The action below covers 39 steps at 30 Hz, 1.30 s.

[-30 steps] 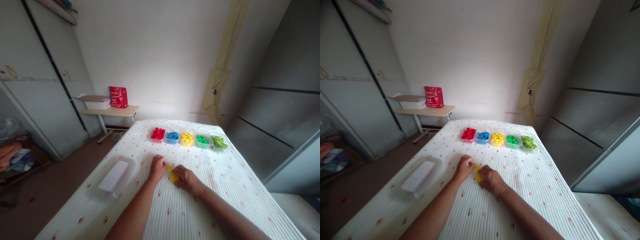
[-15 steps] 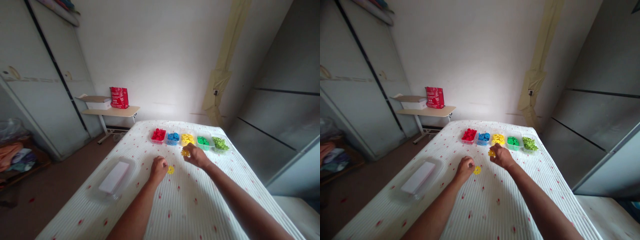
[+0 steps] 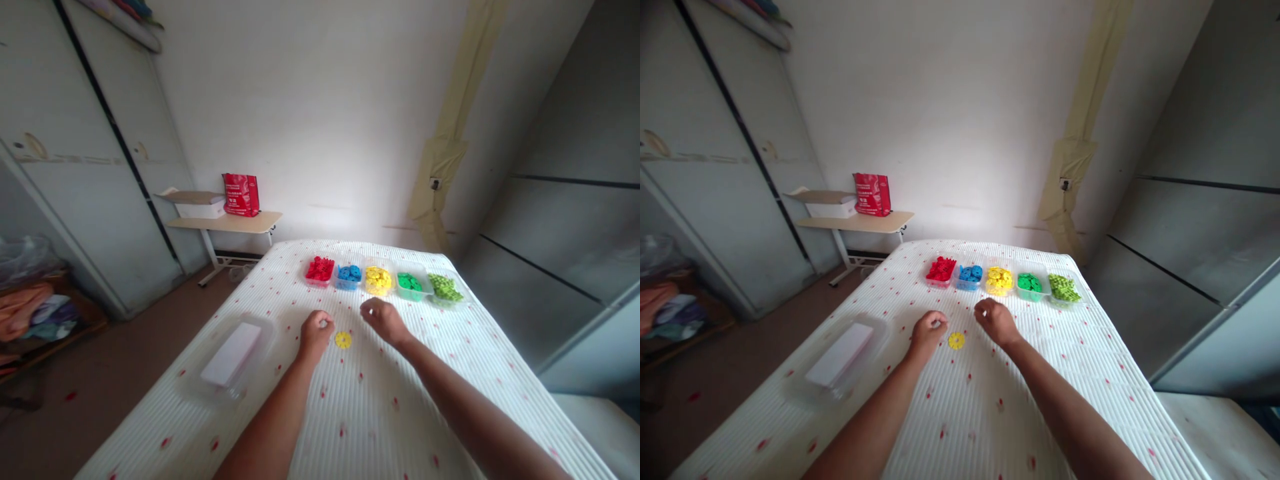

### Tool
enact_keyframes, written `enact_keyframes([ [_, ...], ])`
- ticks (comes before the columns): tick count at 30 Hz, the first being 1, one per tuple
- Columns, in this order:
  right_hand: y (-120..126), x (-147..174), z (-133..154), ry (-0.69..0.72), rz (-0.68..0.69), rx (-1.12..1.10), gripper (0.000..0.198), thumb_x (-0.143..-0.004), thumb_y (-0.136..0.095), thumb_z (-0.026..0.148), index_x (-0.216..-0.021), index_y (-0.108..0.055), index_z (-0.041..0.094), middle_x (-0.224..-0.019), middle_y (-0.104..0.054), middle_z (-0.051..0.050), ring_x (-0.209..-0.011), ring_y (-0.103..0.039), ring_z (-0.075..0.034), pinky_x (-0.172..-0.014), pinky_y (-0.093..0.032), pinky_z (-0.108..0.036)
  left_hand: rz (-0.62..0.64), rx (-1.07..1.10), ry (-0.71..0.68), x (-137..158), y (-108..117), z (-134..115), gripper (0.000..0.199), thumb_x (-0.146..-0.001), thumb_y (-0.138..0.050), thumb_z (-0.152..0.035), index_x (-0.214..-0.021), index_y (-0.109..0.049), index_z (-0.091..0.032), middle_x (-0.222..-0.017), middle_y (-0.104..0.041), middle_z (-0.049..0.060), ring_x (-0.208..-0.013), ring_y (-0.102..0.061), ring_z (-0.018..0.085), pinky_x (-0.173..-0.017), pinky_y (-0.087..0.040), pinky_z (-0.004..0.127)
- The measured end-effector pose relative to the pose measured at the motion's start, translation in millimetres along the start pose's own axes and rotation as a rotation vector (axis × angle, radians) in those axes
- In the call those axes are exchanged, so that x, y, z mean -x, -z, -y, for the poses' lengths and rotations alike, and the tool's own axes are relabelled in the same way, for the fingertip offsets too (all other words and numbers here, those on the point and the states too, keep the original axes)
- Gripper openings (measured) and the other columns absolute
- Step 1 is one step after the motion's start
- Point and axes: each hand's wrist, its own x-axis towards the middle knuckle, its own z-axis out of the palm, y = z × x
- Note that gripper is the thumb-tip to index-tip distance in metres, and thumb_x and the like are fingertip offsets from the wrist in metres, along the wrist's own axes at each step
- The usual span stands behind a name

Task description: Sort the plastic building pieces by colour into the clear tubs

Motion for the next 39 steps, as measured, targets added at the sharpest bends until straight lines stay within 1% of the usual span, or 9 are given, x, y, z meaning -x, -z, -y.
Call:
enact_keyframes([
  [5, -25.2, 27.3, 37.2, 0.033, 0.171, -0.054, 0.028, -0.078, -0.054, 0.027, -0.103, -0.061, 0.017, -0.097, -0.062, -0.006, -0.079, -0.060, -0.014, -0.069, -0.044, -0.023, -0.086, 0.389, 0.162, -2.6, 4.7, 1.8, 0.013, -0.065, -0.060, -0.028, -0.068, -0.057, -0.015, -0.062, -0.059, -0.001, -0.063, -0.054, 0.012, -0.062, -0.041, 0.023],
  [7, -28.9, 27.8, 43.4, 0.063, 0.235, 0.022, 0.032, -0.076, -0.057, 0.029, -0.106, -0.059, 0.019, -0.102, -0.060, -0.006, -0.079, -0.060, -0.014, -0.067, -0.043, -0.023, -0.128, 0.431, 0.175, -3.2, 5.9, 2.2, 0.016, -0.065, -0.061, -0.030, -0.069, -0.057, -0.015, -0.061, -0.059, -0.002, -0.061, -0.053, 0.011, -0.061, -0.040, 0.022],
  [11, -31.9, 25.5, 48.8, 0.147, 0.336, 0.165, 0.021, -0.077, -0.055, 0.029, -0.096, -0.062, 0.021, -0.097, -0.059, -0.004, -0.074, -0.059, -0.013, -0.061, -0.040, -0.022, -0.187, 0.489, 0.186, -4.5, 7.1, 5.3, 0.020, -0.066, -0.061, -0.033, -0.071, -0.057, -0.015, -0.064, -0.059, -0.002, -0.062, -0.053, 0.010, -0.062, -0.041, 0.022],
  [17, -18.1, 17.6, 42.5, 0.122, 0.455, 0.161, 0.031, -0.065, -0.067, 0.027, -0.094, -0.064, 0.020, -0.094, -0.060, -0.004, -0.076, -0.059, -0.015, -0.064, -0.041, -0.023, -0.190, 0.498, 0.183, -4.9, 8.1, 8.3, 0.022, -0.068, -0.059, -0.037, -0.071, -0.056, -0.016, -0.064, -0.057, -0.002, -0.063, -0.053, 0.010, -0.062, -0.041, 0.021],
  [20, 7.8, -2.9, 28.3, 0.054, 0.384, 0.233, 0.028, -0.066, -0.065, 0.021, -0.094, -0.065, 0.021, -0.094, -0.061, -0.004, -0.079, -0.059, -0.016, -0.067, -0.042, -0.024, -0.188, 0.473, 0.184, -5.0, 7.9, 8.8, 0.023, -0.067, -0.059, -0.039, -0.071, -0.056, -0.016, -0.063, -0.056, -0.002, -0.062, -0.052, 0.011, -0.061, -0.041, 0.022],
  [25, 58.1, -51.7, 3.8, -0.139, 0.036, 0.372, 0.030, -0.077, -0.056, 0.028, -0.105, -0.061, 0.018, -0.104, -0.056, -0.008, -0.077, -0.059, -0.015, -0.066, -0.041, -0.023, -0.181, 0.446, 0.182, -5.4, 7.6, 10.0, 0.024, -0.067, -0.058, -0.040, -0.071, -0.056, -0.016, -0.063, -0.057, -0.001, -0.063, -0.053, 0.011, -0.062, -0.041, 0.022],
  [28, 67.4, -60.2, -4.4, -0.219, -0.051, 0.412, 0.034, -0.082, -0.051, 0.033, -0.110, -0.058, 0.016, -0.110, -0.054, -0.010, -0.080, -0.060, -0.016, -0.066, -0.041, -0.024, -0.180, 0.461, 0.178, -5.7, 7.2, 12.2, 0.024, -0.068, -0.059, -0.039, -0.072, -0.056, -0.016, -0.064, -0.057, -0.001, -0.063, -0.053, 0.011, -0.062, -0.041, 0.022],
  [32, 49.2, -34.0, -12.1, -0.145, -0.045, 0.392, 0.027, -0.086, -0.044, 0.029, -0.103, -0.060, 0.017, -0.107, -0.058, -0.008, -0.082, -0.059, -0.017, -0.066, -0.041, -0.024, -0.169, 0.462, 0.174, -5.8, 6.8, 13.7, 0.023, -0.068, -0.059, -0.038, -0.073, -0.056, -0.016, -0.063, -0.057, -0.001, -0.063, -0.053, 0.011, -0.063, -0.041, 0.022],
  [39, 24.1, 42.5, -43.5, -0.084, 0.131, 0.413, 0.024, -0.085, -0.038, 0.022, -0.079, -0.061, 0.018, -0.086, -0.061, -0.004, -0.071, -0.057, -0.013, -0.059, -0.036, -0.022, -0.168, 0.433, 0.196, -4.2, 9.2, 2.4, 0.021, -0.064, -0.060, -0.037, -0.068, -0.056, -0.016, -0.059, -0.056, -0.003, -0.060, -0.051, 0.011, -0.060, -0.039, 0.022],
])
